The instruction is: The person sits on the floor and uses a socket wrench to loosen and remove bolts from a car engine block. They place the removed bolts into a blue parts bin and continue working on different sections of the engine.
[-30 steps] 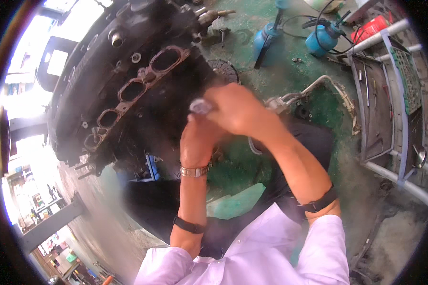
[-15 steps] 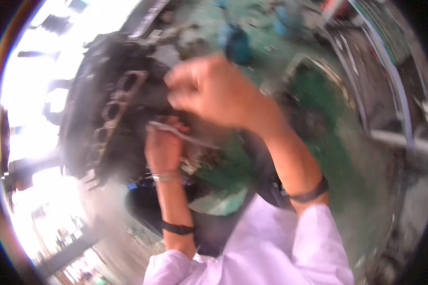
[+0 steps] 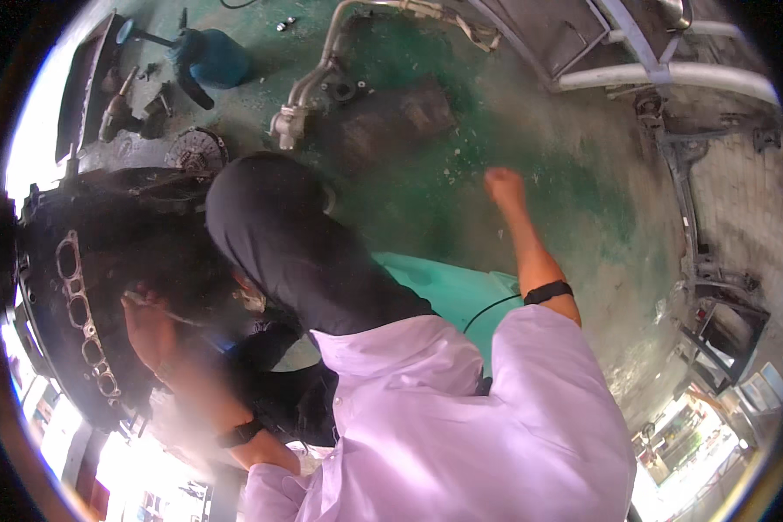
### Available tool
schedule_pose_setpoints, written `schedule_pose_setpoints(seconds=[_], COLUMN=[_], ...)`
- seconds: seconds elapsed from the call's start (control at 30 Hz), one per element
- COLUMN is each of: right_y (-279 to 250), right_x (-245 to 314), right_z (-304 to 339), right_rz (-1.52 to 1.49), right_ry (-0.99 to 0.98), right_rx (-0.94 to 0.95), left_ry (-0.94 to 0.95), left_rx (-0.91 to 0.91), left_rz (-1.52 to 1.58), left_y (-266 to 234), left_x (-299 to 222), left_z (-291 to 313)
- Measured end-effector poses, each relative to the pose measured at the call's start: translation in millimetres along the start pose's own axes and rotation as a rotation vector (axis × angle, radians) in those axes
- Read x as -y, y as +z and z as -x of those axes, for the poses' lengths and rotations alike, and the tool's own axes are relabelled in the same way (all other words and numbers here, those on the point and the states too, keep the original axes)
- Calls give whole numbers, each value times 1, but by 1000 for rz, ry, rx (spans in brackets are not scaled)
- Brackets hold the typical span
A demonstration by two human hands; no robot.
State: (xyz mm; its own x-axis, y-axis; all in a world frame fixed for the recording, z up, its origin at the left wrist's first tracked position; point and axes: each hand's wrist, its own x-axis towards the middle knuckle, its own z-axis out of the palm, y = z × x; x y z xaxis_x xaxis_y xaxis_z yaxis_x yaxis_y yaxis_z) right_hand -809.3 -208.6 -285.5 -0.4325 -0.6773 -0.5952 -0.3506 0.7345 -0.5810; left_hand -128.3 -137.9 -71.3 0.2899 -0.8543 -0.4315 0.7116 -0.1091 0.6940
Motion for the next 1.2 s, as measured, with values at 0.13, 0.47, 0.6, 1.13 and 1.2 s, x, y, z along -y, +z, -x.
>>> schedule_pose_setpoints(seconds=[0.13,0.47,0.6,1.13,1.2], right_y=[-40,-34,-43,-16,10], right_x=[-162,-287,-310,-309,-311], right_z=[5,2,-35,-68,-75], right_rz=[1393,893,1269,979,962], right_ry=[-466,-35,-698,-203,-67], right_rx=[278,407,442,467,367], left_ry=[-20,-144,-104,-114,-34], left_rx=[-166,-151,-210,-86,-235], left_rz=[-169,12,-15,113,33], left_y=[3,40,48,19,11], left_x=[7,13,13,-8,-5], left_z=[1,14,28,91,88])
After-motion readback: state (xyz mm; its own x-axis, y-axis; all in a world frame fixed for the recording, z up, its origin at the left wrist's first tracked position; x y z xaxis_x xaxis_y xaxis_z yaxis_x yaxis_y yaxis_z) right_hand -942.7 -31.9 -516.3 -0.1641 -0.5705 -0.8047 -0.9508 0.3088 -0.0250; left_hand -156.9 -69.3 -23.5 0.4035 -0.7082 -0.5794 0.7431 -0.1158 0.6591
